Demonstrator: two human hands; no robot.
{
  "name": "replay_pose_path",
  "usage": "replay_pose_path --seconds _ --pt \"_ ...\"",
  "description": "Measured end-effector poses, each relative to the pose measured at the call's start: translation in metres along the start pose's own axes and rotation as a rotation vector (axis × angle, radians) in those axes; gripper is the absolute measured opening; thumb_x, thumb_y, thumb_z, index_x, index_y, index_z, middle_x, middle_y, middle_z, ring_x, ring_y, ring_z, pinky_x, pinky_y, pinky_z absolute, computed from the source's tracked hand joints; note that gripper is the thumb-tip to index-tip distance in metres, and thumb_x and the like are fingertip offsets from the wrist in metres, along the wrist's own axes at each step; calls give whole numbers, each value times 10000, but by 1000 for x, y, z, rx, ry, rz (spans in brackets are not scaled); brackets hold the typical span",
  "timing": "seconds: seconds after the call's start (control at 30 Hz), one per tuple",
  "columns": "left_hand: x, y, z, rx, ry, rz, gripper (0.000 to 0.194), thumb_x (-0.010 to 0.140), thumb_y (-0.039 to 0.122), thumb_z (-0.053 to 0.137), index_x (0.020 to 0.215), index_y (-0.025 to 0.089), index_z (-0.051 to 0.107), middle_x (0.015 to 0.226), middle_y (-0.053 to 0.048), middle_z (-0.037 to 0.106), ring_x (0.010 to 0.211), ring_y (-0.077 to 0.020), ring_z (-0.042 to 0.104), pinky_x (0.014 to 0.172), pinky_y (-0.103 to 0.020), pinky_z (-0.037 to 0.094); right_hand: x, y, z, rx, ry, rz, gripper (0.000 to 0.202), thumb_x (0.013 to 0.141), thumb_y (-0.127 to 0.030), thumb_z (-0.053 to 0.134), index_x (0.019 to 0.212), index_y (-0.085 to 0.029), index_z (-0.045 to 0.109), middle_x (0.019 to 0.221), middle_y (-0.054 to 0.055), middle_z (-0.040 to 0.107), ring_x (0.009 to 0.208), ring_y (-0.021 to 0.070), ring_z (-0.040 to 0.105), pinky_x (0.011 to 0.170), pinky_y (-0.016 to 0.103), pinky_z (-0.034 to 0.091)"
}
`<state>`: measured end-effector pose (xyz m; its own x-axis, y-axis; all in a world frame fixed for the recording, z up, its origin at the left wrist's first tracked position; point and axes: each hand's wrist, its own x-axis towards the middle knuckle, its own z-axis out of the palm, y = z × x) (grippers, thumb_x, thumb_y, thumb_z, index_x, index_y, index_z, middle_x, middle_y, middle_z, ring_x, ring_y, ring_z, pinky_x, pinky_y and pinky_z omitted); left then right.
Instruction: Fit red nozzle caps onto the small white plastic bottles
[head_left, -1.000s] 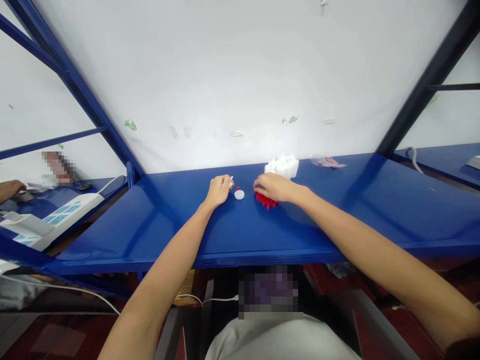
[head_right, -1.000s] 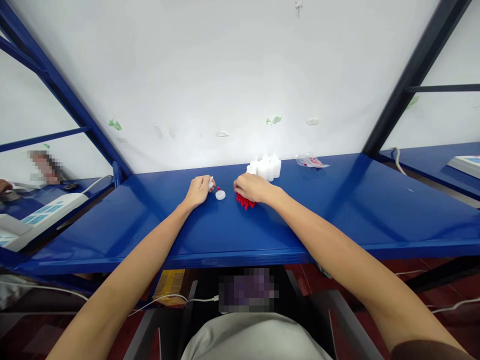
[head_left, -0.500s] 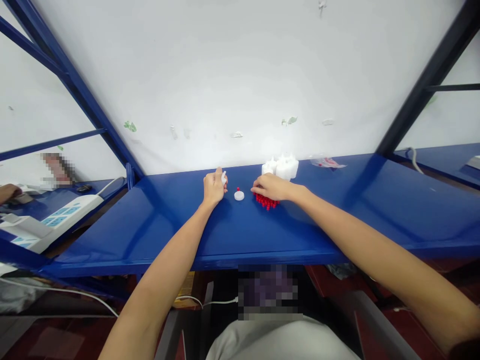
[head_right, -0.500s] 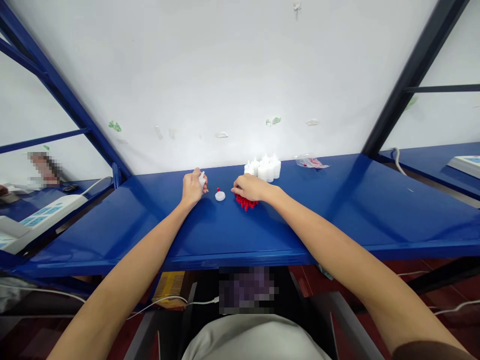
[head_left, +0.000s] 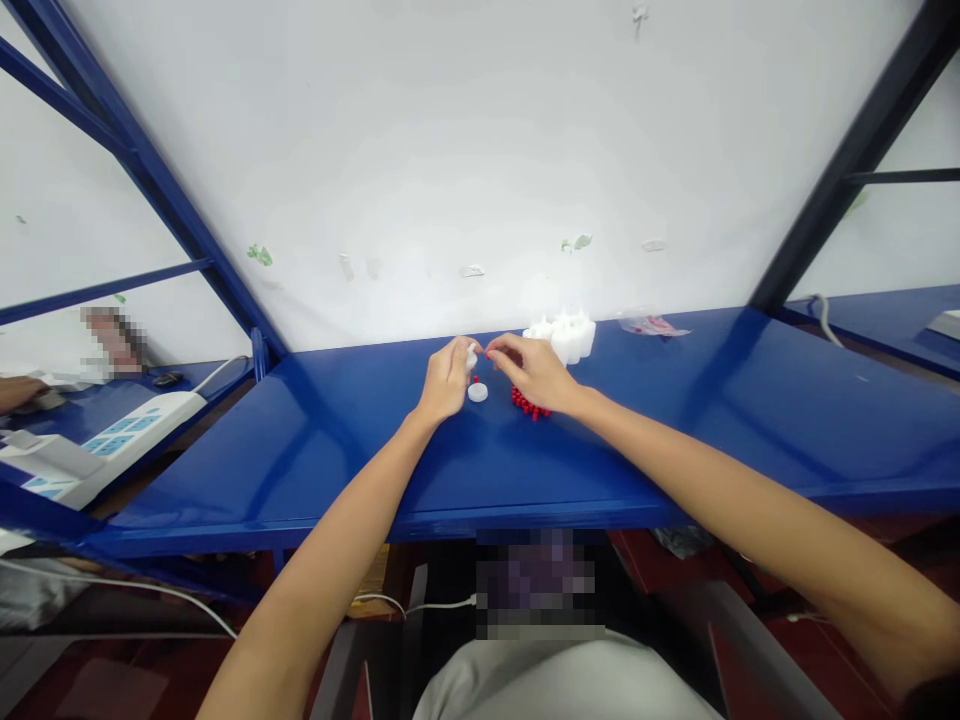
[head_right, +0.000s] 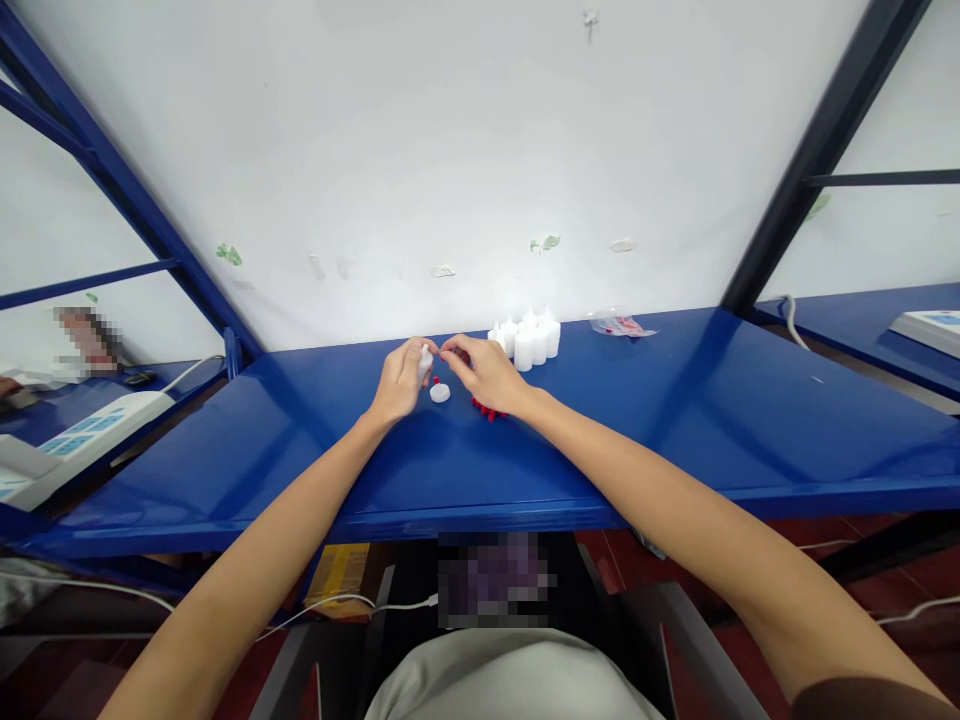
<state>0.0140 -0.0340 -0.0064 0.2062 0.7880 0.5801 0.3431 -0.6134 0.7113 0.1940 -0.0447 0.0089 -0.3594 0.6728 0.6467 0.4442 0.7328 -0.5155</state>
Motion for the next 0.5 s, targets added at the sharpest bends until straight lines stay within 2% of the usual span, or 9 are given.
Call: replay_pose_path --seconds 0.1,0.23,0.37,0.5 --pt "-4 10 4 35 -39 76 429 1000 473 297 779 176 515 677 7 514 607 -110 466 613 -239 395 -4 -12 9 111 152 -13 238 969 -339 480 959 -168 646 859 50 698 756 160 629 740 291 479" --pt "-6 13 4 73 12 108 445 996 429 303 650 177 426 628 8 482 595 -110 426 600 -258 345 -8 -20 16 166 228 -26 229 965 -357 499 955 -180 643 861 48 694 785 167 646 774 310 503" --pt "-8 11 4 23 3 92 505 976 473 291 608 172 460 573 -1 503 546 -112 450 571 -269 349 -8 -20 20 233 248 -32 232 946 -381 543 922 -186 667 898 54 688 809 166 650 778 318 529" --pt "-9 8 7 -61 0 2 587 964 552 278 568 172 486 488 -4 483 479 -111 458 530 -270 366 -6 -19 23 434 187 47 251 899 -427 610 901 -190 693 847 43 713 759 172 674 731 328 560"
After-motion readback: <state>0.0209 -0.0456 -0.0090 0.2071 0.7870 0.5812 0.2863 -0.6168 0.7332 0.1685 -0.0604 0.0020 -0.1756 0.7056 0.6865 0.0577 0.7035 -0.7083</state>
